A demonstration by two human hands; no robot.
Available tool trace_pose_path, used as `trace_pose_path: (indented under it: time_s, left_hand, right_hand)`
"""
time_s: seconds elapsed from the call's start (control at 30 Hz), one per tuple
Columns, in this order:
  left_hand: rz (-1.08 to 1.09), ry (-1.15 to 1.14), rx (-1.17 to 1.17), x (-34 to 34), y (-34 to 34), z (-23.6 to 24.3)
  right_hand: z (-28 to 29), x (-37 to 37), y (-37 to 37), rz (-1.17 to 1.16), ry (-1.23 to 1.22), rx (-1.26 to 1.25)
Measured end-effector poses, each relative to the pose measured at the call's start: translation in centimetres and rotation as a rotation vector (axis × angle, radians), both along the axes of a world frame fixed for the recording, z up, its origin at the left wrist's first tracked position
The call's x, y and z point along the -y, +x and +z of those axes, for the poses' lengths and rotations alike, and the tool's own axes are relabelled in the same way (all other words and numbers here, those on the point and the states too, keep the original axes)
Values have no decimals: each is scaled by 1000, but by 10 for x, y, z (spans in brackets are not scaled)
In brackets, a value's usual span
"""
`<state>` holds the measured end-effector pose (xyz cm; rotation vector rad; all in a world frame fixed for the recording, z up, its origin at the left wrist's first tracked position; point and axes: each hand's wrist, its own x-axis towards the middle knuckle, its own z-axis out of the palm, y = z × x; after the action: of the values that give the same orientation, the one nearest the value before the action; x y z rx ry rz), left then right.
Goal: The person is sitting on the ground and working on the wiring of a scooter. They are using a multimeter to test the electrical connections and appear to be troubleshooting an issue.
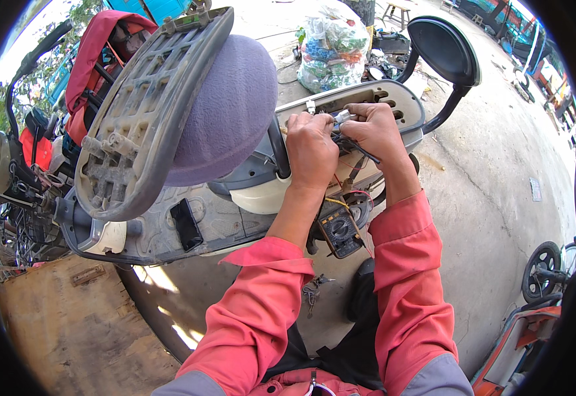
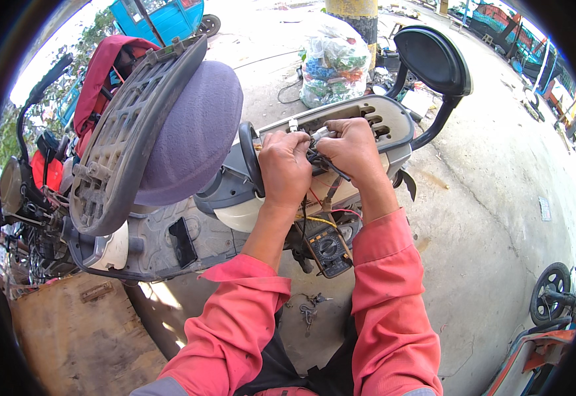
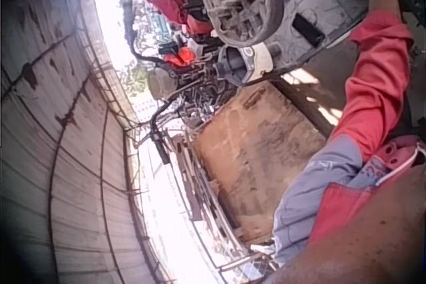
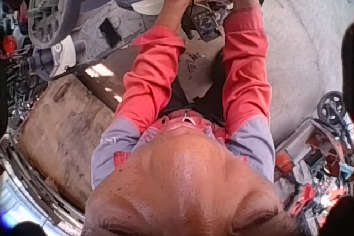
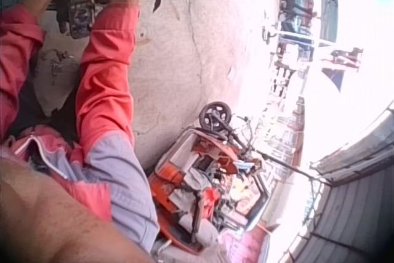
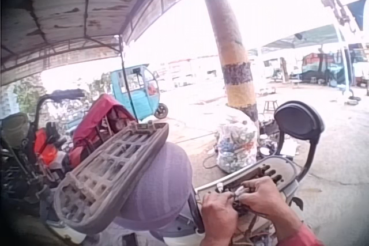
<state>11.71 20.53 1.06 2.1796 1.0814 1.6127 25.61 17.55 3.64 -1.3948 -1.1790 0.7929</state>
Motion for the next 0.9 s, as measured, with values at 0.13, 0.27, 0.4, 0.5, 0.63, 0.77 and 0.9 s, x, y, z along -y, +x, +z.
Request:
trace_pose_path:
  time_s: [0.13,0.27,0.4,0.5,0.63,0.77,0.9]
  left_hand:
    - [-10,-22,16,-1,-1,0]
    - [-8,-29,9,-2,0,1]
    - [-11,-15,-3,-3,0,0]
    - [15,67,-79,-3,0,0]
    - [26,59,-97,0,2,3]
    - [13,11,-44,-2,1,1]
    - [-5,-35,29,-4,2,1]
  right_hand:
    - [0,0,0,8,3,-22]
    - [1,0,0,4,-6,4]
    - [1,0,0,5,-5,9]
    - [1,0,-1,-2,0,5]
    - [5,3,-2,-18,6,23]
    - [3,1,-1,-6,-3,32]
    - [2,1,-1,-3,0,9]
